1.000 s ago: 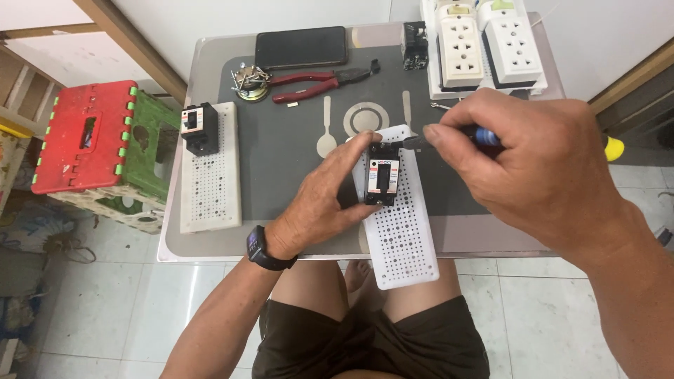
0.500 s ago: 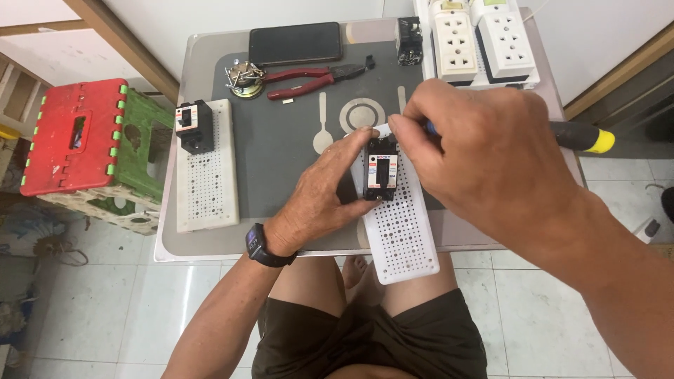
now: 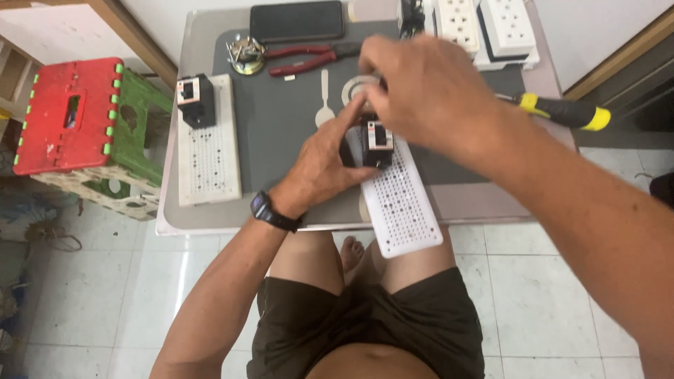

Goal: The person uses a screwdriver to tighten screws on a small black electrical component mounted on a white perforated board. They then move the board aside and use the screwdriver to unscrew and remove the cover of a black power adapter.

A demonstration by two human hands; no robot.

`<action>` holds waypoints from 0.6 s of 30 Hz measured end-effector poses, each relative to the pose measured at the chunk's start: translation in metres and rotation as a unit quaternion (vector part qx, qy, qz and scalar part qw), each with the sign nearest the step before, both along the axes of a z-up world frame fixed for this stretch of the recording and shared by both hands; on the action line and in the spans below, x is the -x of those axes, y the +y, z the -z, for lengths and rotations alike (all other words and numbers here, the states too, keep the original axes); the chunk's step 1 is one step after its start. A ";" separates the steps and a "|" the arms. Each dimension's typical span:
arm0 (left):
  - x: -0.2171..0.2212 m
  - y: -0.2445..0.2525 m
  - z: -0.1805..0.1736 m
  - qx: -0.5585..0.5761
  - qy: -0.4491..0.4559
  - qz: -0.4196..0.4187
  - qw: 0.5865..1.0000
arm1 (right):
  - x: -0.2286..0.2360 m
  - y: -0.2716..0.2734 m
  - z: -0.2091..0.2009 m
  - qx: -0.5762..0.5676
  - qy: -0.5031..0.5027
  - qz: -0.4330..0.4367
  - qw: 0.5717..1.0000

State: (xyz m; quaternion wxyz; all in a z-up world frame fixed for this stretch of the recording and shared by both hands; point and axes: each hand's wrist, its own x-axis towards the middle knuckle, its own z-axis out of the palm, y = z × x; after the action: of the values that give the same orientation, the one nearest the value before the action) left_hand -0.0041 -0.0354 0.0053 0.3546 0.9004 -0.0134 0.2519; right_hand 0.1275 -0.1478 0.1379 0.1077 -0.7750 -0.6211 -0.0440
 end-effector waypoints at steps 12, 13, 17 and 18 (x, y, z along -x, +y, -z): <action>0.003 -0.003 -0.001 0.099 0.009 -0.025 0.995 | -0.018 -0.003 0.019 -0.149 -0.066 -0.054 0.985; 0.003 -0.003 -0.003 0.117 0.001 -0.033 0.993 | -0.020 -0.005 0.022 -0.190 -0.083 -0.069 0.976; 0.001 0.003 0.004 0.183 -0.014 -0.043 0.982 | 0.004 -0.036 0.004 -0.207 -0.007 -0.114 0.972; 0.001 0.003 0.004 0.185 -0.017 -0.041 0.982 | 0.009 -0.047 0.003 -0.224 -0.030 -0.098 0.969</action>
State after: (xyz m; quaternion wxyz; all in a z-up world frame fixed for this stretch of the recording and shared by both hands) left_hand -0.0055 -0.0319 0.0016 0.5042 0.8146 0.0643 0.2794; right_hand 0.1181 -0.1947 0.1347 0.2635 -0.6651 -0.6710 -0.1947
